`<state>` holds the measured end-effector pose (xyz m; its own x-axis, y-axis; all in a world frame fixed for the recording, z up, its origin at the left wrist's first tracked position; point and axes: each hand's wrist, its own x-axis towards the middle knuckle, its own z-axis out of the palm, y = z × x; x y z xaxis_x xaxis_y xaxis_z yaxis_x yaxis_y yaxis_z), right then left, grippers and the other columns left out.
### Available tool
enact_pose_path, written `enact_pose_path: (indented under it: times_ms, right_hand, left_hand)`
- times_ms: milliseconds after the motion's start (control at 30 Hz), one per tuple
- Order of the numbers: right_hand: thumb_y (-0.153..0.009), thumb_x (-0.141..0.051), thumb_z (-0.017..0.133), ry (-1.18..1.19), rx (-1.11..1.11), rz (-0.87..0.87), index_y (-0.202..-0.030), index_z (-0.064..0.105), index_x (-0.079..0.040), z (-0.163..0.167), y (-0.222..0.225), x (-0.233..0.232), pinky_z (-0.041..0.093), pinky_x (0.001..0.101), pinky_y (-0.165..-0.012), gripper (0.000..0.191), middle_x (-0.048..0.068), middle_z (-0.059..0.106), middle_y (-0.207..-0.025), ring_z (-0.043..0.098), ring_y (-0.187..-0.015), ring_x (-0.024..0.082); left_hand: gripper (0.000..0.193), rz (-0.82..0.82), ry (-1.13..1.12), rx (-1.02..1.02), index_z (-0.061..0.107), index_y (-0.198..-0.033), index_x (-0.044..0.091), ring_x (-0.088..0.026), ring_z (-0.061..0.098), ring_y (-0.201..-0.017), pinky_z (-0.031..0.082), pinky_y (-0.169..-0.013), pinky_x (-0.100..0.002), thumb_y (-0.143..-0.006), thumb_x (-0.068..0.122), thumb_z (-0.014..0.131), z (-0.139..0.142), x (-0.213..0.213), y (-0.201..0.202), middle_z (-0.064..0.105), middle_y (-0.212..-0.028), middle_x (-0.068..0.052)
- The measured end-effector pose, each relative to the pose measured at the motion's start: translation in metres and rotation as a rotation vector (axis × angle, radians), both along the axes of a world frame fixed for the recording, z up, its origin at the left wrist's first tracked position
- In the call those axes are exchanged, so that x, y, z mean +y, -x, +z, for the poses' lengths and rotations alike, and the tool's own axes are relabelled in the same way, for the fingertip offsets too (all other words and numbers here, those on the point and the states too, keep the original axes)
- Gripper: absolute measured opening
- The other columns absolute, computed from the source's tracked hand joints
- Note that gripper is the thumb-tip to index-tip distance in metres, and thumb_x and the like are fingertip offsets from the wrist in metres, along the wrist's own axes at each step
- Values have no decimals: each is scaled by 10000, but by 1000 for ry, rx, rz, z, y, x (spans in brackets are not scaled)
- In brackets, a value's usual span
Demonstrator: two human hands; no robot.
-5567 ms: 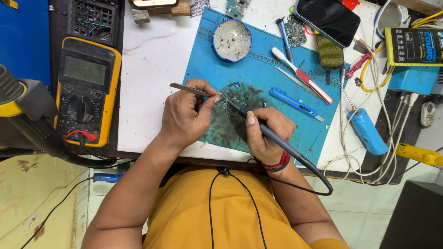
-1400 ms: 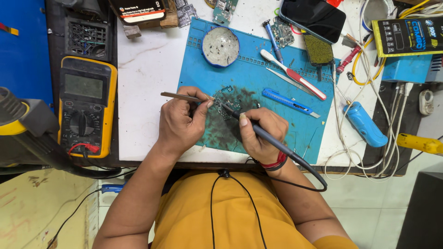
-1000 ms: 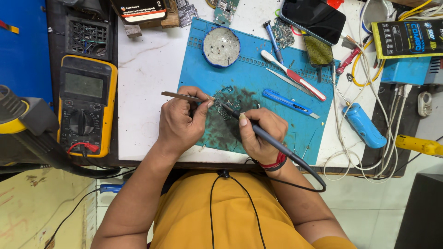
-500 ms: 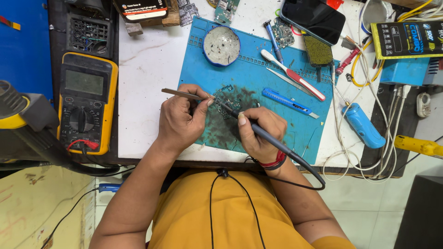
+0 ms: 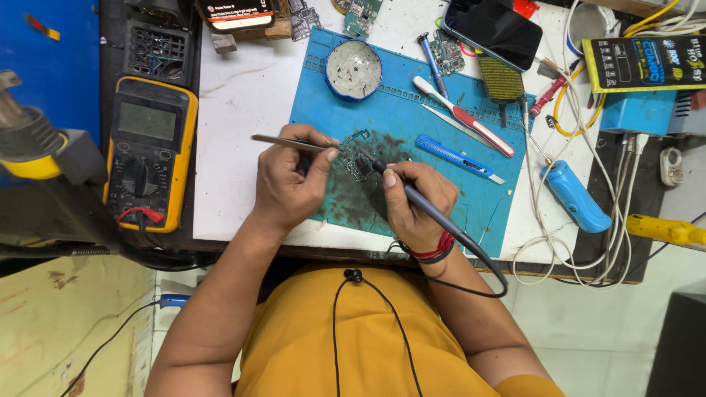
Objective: The person solders components on a small circuit board placed on a blue silicone mat, holding the board with tweezers in one hand and a soldering iron in the other. They reposition the board, apply solder to multiple points, and periodically touch the iron to the sponge holder while working across the board.
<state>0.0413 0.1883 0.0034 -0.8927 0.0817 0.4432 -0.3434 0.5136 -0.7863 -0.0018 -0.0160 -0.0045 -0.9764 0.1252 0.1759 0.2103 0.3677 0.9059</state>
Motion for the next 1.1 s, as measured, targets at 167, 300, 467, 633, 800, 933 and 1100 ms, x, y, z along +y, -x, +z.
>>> enact_pose_path:
  times_ms: [167, 300, 467, 633, 800, 933, 1100]
  right_hand:
    - [-1034, -75, 688, 8, 53, 60, -1161, 682, -16, -2, 2, 0, 581, 335, -790, 140, 131, 757, -978, 755, -856, 254]
    - [-1031, -45, 703, -122, 77, 81, -1240, 658, -48, 1, 3, -1, 583, 349, -798, 213, 126, 760, -1051, 749, -930, 292]
    - [-866, -67, 780, -272, 64, 145, -1253, 615, -33, 8, 7, -6, 510, 448, -904, 422, 165, 676, -1062, 648, -997, 368]
    - [-858, -72, 780, -279, 39, 160, -1286, 596, -53, 9, 8, -5, 490, 458, -952, 466, 167, 667, -1111, 632, -1038, 377]
    - [-843, -82, 775, -306, 49, 159, -1273, 607, -63, 5, 8, -6, 493, 471, -976, 462, 153, 669, -1110, 646, -1071, 383]
    - [-827, -80, 768, -315, 38, 212, -1273, 603, -47, 8, 9, -6, 476, 477, -1010, 476, 156, 682, -1204, 641, -1131, 375]
    - [-792, -76, 764, -350, 13, 237, -1243, 620, -40, 11, 12, -7, 458, 466, -989, 475, 157, 696, -1226, 633, -1146, 356]
  left_hand:
    - [61, -36, -347, 237, 591, -1192, 16, -151, 690, -900, 577, -791, -292, -1141, 43, 572, 54, -1, -20, 690, -1055, -103]
    - [53, -295, 161, -163, 618, -886, 79, -241, 670, -829, 551, -706, -398, -908, 116, 648, 127, -28, -104, 639, -907, -93]
    - [59, -618, -394, 214, 617, -930, 78, -237, 667, -851, 553, -725, -388, -927, 132, 639, 139, -40, -111, 634, -944, -99]
    - [78, -632, -431, 254, 616, -973, 77, -233, 664, -874, 555, -745, -378, -946, 148, 631, 141, -22, -92, 629, -980, -105]
    - [102, -644, -453, 261, 615, -1017, 76, -229, 661, -897, 557, -764, -369, -965, 164, 622, 147, -19, -93, 624, -1017, -111]
    - [124, -632, -460, 265, 614, -1052, 75, -226, 659, -915, 559, -779, -361, -981, 177, 615, 144, -19, -91, 620, -1046, -116]
    - [152, -640, -466, 271, 613, -1095, 74, -222, 656, -937, 561, -799, -351, -1000, 193, 606, 146, -18, -85, 616, -1083, -122]
